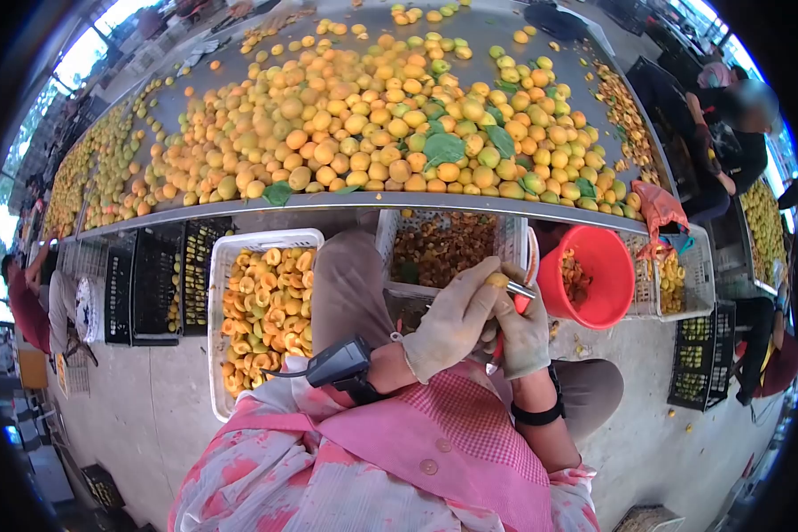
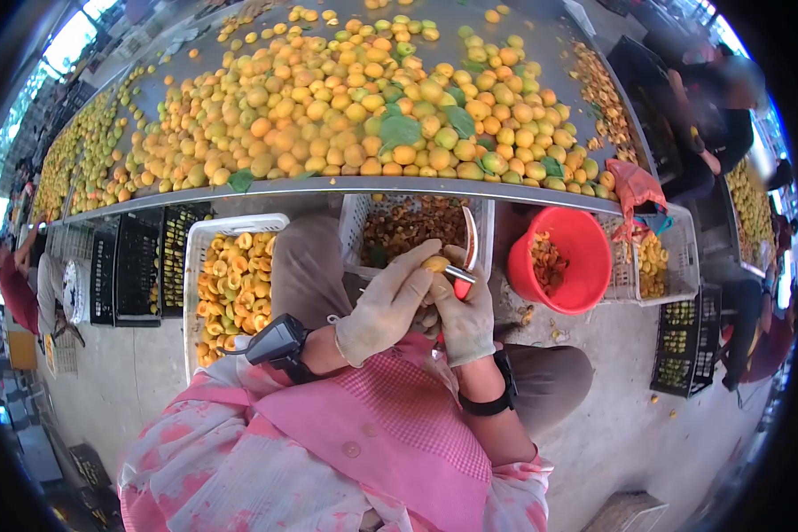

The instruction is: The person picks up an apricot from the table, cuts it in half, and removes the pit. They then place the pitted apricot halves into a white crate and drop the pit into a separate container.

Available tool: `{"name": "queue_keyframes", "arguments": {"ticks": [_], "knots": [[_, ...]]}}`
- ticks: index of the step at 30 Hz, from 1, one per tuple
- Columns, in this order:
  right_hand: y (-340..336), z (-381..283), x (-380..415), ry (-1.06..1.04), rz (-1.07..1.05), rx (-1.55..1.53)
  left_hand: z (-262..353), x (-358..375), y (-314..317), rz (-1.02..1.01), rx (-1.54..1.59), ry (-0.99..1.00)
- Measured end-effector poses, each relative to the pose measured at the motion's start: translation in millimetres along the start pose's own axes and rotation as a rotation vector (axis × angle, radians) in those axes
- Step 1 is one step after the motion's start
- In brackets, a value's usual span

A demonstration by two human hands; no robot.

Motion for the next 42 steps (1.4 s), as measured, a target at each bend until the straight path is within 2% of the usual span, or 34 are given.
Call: {"name": "queue_keyframes", "arguments": {"ticks": [1, 2, 3, 4, 5, 6, 7, 8, 9, 11, 15, 18, 19, 21, 22, 25, 26, 27, 29, 31, 32, 33, 35, 36, 38, 39, 41, 42], "knots": [[-3, 1, 2, 0.030, 0.026, 0.000, -3, 1, 2, -0.030, -0.007, -0.036], [-6, 1, 2, 0.060, 0.047, 0.096, 5, 3, -1, -0.020, -0.334, 0.246], [-10, 5, 1, 0.037, 0.037, 0.120, 8, 3, -1, -0.013, -0.530, 0.345], [-12, 7, 1, 0.018, -0.002, 0.114, 13, 5, -2, 0.106, -0.857, 0.643], [-11, 7, 0, 0.067, -0.006, 0.122, 11, 1, -2, -0.021, -0.530, 0.286], [-11, 4, 5, 0.052, 0.024, 0.139, 1, -1, 0, -0.060, -0.193, 0.052], [-11, 8, 6, 0.030, 0.034, 0.100, 10, 0, 5, -0.073, 0.008, -0.089], [-9, 4, 8, 0.038, 0.026, 0.067, 20, 1, 8, -0.102, 0.112, -0.131], [-6, -5, 11, 0.144, 0.047, 0.079, 15, 0, 9, -0.097, 0.091, -0.087], [-13, 0, 9, 0.199, 0.063, 0.024, 2, 0, 9, -0.123, 0.204, -0.247], [-30, 13, 4, 0.245, 0.029, -0.170, -9, -3, 8, -0.125, 0.399, -0.360], [-39, 5, 2, 0.302, 0.009, -0.321, -22, -7, 8, -0.180, 0.681, -0.512], [-42, 3, 2, 0.307, 0.017, -0.325, -22, -8, 6, -0.167, 0.681, -0.501], [-44, 1, 0, 0.311, -0.001, -0.352, -22, -6, 5, -0.168, 0.698, -0.598], [-44, -2, 1, 0.317, 0.014, -0.361, -25, -5, 1, -0.212, 0.669, -0.553], [-48, 3, -1, 0.296, 0.083, -0.284, -21, -9, -23, -0.116, 0.722, -0.575], [-49, 2, -3, 0.299, 0.097, -0.297, -28, -10, -37, -0.131, 0.535, -0.423], [-51, 2, -5, 0.300, 0.115, -0.310, -25, -9, -52, -0.115, 0.529, -0.414], [-56, 14, -17, 0.326, 0.128, -0.386, -7, -10, -89, -0.021, -0.238, -0.116], [-60, 13, -26, 0.263, 0.264, -0.226, -25, 1, -125, 0.163, -0.324, -0.133], [-61, 15, -30, 0.263, 0.260, -0.241, -38, 8, -146, 0.267, 0.435, -0.463], [-61, 16, -33, 0.269, 0.244, -0.236, -69, 20, -177, 0.258, -0.202, -0.264], [-58, 19, -38, 0.264, 0.192, -0.315, -63, 41, -211, 0.374, -0.547, -0.234], [-53, 16, -37, 0.288, 0.188, -0.312, -63, 48, -223, 0.386, -0.550, -0.238], [-47, 20, -38, 0.310, 0.160, -0.311, -85, 71, -252, 0.748, 0.003, -0.604], [-45, 22, -37, 0.329, 0.141, -0.313, -111, 86, -277, 0.751, 0.004, -0.603], [-43, 23, -39, 0.340, 0.141, -0.307, -179, 112, -326, 0.516, -0.796, -0.561], [-43, 25, -39, 0.358, 0.145, -0.300, -187, 112, -327, 0.517, -0.798, -0.561]]}}
Point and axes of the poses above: each hand's wrist, its own x-axis away from the middle knuckle, its own y-axis out of the palm, z = x × y, the point moved 4 cm from there along -x, towards the middle knuckle, and after that the axes turned 9 degrees about -x, right-handed, at the moved point
